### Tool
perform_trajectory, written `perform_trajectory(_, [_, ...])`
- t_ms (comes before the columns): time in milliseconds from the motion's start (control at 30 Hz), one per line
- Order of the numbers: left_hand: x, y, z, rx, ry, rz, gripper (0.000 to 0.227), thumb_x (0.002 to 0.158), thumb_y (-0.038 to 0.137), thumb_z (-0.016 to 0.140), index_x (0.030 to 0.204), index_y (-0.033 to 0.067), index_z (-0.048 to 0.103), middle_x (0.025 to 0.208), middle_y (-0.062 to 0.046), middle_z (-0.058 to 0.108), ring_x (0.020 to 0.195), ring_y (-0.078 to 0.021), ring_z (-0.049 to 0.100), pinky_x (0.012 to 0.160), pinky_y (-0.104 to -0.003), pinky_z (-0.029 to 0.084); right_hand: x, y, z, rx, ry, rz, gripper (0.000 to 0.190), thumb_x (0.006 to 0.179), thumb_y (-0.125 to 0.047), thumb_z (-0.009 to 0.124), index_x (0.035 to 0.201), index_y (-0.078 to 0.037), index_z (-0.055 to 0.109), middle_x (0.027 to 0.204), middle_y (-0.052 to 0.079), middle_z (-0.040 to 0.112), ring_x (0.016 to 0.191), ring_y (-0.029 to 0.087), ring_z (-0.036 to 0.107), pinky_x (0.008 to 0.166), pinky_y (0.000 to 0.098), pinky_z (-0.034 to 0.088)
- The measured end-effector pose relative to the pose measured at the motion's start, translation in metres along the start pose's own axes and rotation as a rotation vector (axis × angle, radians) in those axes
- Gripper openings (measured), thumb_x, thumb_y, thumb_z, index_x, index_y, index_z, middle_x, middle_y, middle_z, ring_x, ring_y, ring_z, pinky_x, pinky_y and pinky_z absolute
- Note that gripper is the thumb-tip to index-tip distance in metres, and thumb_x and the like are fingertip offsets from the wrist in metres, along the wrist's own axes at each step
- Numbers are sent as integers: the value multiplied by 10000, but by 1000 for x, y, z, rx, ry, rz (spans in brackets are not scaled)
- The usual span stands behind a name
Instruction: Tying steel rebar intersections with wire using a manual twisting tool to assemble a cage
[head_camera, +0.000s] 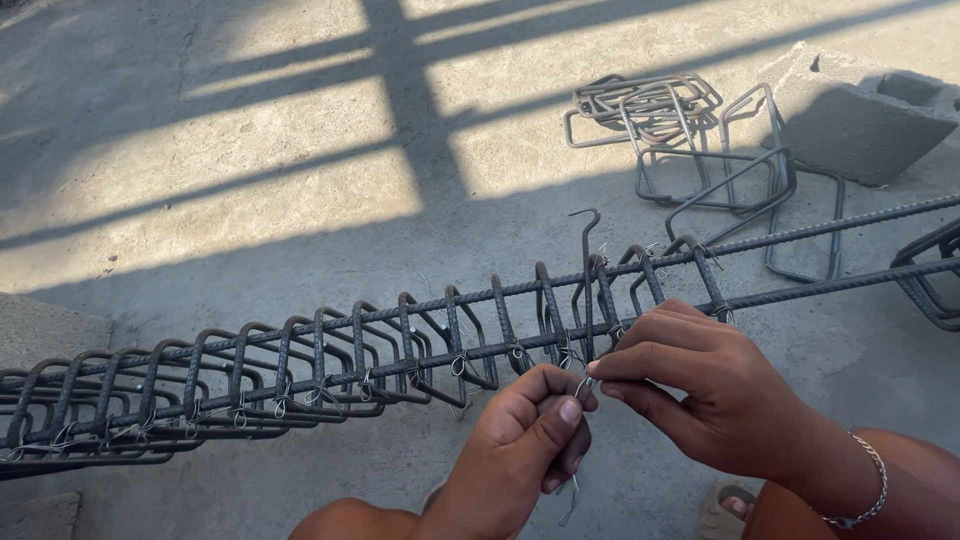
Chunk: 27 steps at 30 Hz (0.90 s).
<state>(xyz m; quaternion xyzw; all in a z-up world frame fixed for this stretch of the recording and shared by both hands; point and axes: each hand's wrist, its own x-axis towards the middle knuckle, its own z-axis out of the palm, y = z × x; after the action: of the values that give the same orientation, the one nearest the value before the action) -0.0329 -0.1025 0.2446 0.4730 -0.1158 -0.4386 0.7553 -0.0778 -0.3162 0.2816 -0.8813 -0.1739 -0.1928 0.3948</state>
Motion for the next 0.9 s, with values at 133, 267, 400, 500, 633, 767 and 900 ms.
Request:
perform_trajectory(133, [4,-11,5,-139,88,8,166,1039,130,578,1105,-23,583,681,-51,527,553,-86,433,452,-210,298,4,-3,-4,-86,16,-89,41,800,-142,756,833,-123,743,646,-38,606,558,123,513,672,303,471])
perform_trajectory(267, [8,-11,5,-263,250,24,155,1013,93,607,1096,-38,604,737,-63,525,615,-114,442,560,-249,346,3,-4,-3,-110,10,-154,68,810,-103,734,876,-116,743,663,-32,567,559,124,473,688,315,446])
perform_trajectory(400, [7,-1,7,-264,293,9,139,1028,110,597,1077,-20,590,717,-50,485,625,-110,416,575,-255,342,1,-3,-4,-148,-32,-163,96,839,-126,722,932,-127,747,674,-36,554,567,126,454,652,312,421])
perform_trajectory(500, [4,13,7,-128,227,-77,121,1051,89,540,1098,-1,606,722,-66,516,645,-130,443,565,-261,320,-4,0,-2,-244,-34,-167,109,836,-151,734,943,-132,734,702,-39,609,566,114,518,654,307,463])
perform_trajectory(633, [4,6,6,-89,215,-153,161,1063,141,548,1142,12,603,687,-53,534,562,-90,443,485,-222,295,-10,6,10,-364,-91,-172,130,874,-233,732,931,-127,685,721,-28,639,561,136,560,609,330,435])
perform_trajectory(767, [4,16,11,-18,340,-176,247,1013,53,576,1257,19,560,705,-37,523,598,-87,444,517,-228,331,-14,4,17,-450,-175,-191,58,887,-183,719,880,-150,672,642,-45,593,507,111,493,610,318,416])
perform_trajectory(900, [8,23,7,155,369,-176,450,967,-42,590,1391,78,500,675,-28,521,594,-87,450,503,-238,334,-21,17,22,-581,-547,-209,102,895,-187,699,974,-134,659,737,9,671,569,171,585,726,397,473])
